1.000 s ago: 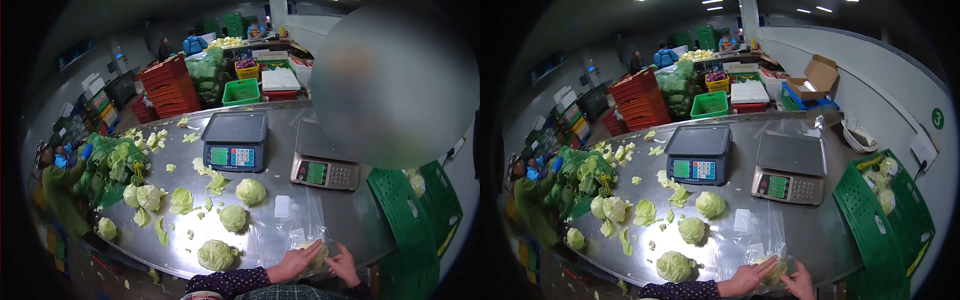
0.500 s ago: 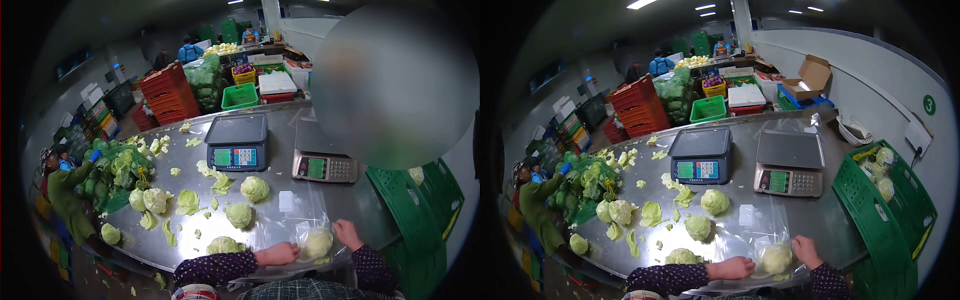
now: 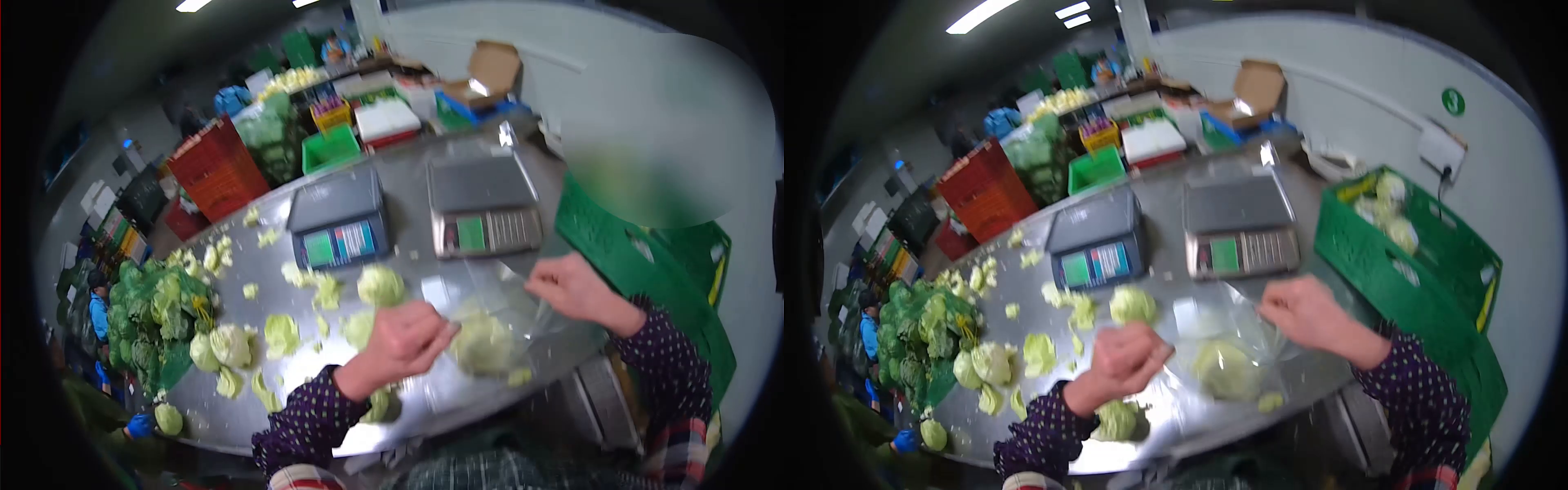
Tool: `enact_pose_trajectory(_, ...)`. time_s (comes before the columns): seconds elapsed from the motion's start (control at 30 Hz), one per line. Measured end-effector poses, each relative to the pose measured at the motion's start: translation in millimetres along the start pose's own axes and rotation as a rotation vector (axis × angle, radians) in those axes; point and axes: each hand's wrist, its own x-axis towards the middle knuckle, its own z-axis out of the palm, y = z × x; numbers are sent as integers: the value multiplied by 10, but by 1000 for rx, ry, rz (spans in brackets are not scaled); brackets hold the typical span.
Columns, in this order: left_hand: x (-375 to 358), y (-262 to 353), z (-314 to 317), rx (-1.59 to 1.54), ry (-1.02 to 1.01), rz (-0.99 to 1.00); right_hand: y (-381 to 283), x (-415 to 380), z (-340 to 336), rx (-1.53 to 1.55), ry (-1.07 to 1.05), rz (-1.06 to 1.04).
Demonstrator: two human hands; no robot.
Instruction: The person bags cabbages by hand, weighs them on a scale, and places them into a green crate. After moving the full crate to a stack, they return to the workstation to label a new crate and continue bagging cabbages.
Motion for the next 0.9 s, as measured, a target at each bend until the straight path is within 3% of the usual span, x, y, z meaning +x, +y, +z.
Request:
enact_pose_trajectory(0.13,-381,356,69,-108,17,-67,12,-477,4,31,-128,320)
enact_pose_trajectory(0.17,-521,475,173,-55,-30,-7,84,-687,77,35,-136,241)
enact_pose_trajectory(0.2,-683,611,292,-12,-77,47,159,-881,148,30,-186,289)
enact_pose_trajectory(0.33,-1124,1153,622,-20,-223,59,368,-1546,126,-113,-453,294)
enact_pose_trajectory(0.4,-1212,1343,724,-21,-201,50,261,-1706,-64,-341,-314,-70)
enact_pose_trajectory(0.47,-1297,1430,801,23,-195,69,-28,-1653,5,-93,-230,-128)
enact_pose_trajectory(0.6,-1343,1406,858,99,-184,74,-383,-1702,673,360,-451,-249)
enact_pose_trajectory(0.77,-1276,1481,843,152,-167,61,-562,-1740,934,370,-517,-246)
enact_pose_trajectory(0.83,-1299,1385,817,133,-263,28,-559,-1696,1028,363,-517,-182)
enact_pose_trajectory(0.9,-1248,1345,792,124,-252,45,-568,-1720,901,517,-499,-162)
